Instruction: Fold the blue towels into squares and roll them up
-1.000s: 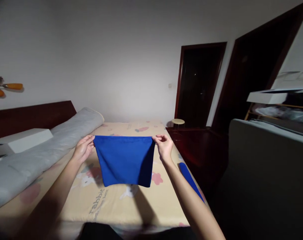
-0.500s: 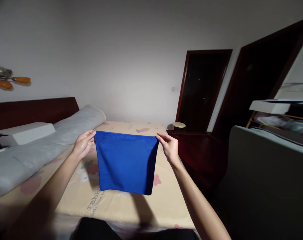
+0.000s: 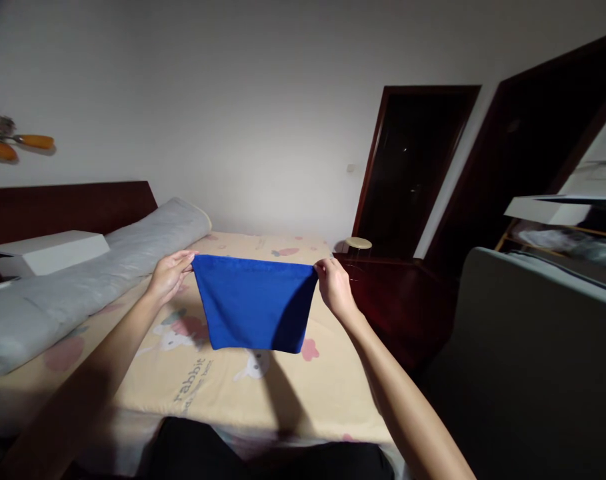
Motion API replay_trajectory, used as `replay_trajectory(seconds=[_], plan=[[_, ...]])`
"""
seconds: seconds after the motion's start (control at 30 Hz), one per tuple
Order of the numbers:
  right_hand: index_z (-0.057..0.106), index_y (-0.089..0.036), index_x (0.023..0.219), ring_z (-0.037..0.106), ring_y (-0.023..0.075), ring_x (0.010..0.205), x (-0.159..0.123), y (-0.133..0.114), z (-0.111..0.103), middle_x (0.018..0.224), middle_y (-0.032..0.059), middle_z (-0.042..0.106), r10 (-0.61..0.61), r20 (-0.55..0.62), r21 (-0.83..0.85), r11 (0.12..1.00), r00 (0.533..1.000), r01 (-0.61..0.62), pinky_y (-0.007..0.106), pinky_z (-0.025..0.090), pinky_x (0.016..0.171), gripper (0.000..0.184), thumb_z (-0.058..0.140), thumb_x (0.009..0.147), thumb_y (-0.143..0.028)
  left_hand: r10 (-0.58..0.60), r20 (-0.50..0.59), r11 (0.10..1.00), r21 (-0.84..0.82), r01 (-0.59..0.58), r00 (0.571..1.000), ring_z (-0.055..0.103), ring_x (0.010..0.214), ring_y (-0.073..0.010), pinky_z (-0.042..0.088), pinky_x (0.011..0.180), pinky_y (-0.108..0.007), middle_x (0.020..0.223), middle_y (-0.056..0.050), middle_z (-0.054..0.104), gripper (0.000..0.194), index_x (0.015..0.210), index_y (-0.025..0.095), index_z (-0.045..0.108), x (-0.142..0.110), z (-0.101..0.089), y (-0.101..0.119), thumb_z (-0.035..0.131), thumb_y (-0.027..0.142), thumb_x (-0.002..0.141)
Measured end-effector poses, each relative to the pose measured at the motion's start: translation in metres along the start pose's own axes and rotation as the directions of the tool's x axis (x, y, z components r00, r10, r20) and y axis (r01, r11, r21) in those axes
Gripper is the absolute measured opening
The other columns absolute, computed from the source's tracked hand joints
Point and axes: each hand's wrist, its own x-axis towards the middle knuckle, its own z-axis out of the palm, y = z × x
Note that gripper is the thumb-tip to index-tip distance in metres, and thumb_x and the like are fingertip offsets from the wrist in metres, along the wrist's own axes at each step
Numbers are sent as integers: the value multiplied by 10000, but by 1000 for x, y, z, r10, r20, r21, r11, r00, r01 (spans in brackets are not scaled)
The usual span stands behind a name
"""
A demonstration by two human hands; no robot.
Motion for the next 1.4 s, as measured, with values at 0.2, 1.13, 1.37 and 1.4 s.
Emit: replay_trajectory(seconds=[0.2, 1.13, 1.37, 1.4], plan=[[562, -212, 904, 501, 183, 703, -3, 11, 9, 844, 51, 549, -12, 40, -50, 999, 999, 14, 314, 393, 661, 303, 322, 975, -384, 130, -89, 967, 232, -106, 988, 617, 668, -180, 483, 670, -288, 651, -13, 677, 371, 762, 196, 686, 2, -2, -9, 734, 545, 644], [587, -200, 856, 700, 233, 841, 1, 70, 88, 815, 99, 738, 312, 324, 522, 728, 893, -444, 345, 524, 786, 484, 515, 809, -677, -79, 120, 961, 275, 43, 990, 711, 889, -230, 495, 725, -300, 865, -100, 761, 521, 878, 216, 525, 34, -13, -106, 549, 714, 726], [582, -186, 718, 667, 198, 611, -119, 93, 98, 645, 64, 703, 170, 751, 369, 693, 638, -619, 318, 522, 615, 357, 638, 717, -539, -402, 371, 849, 493, 189, 837, 546, 513, -154, 424, 572, -284, 511, 1, 625, 464, 642, 200, 581, -71, -43, -180, 615, 662, 627], [559, -196, 700, 664, 196, 596, -142, 93, 105, 621, 52, 693, 186, 775, 330, 695, 603, -639, 313, 517, 598, 313, 628, 711, -502, -441, 388, 829, 522, 202, 809, 519, 490, -146, 413, 562, -285, 474, 15, 591, 452, 618, 202, 576, -91, -43, -194, 600, 654, 633]])
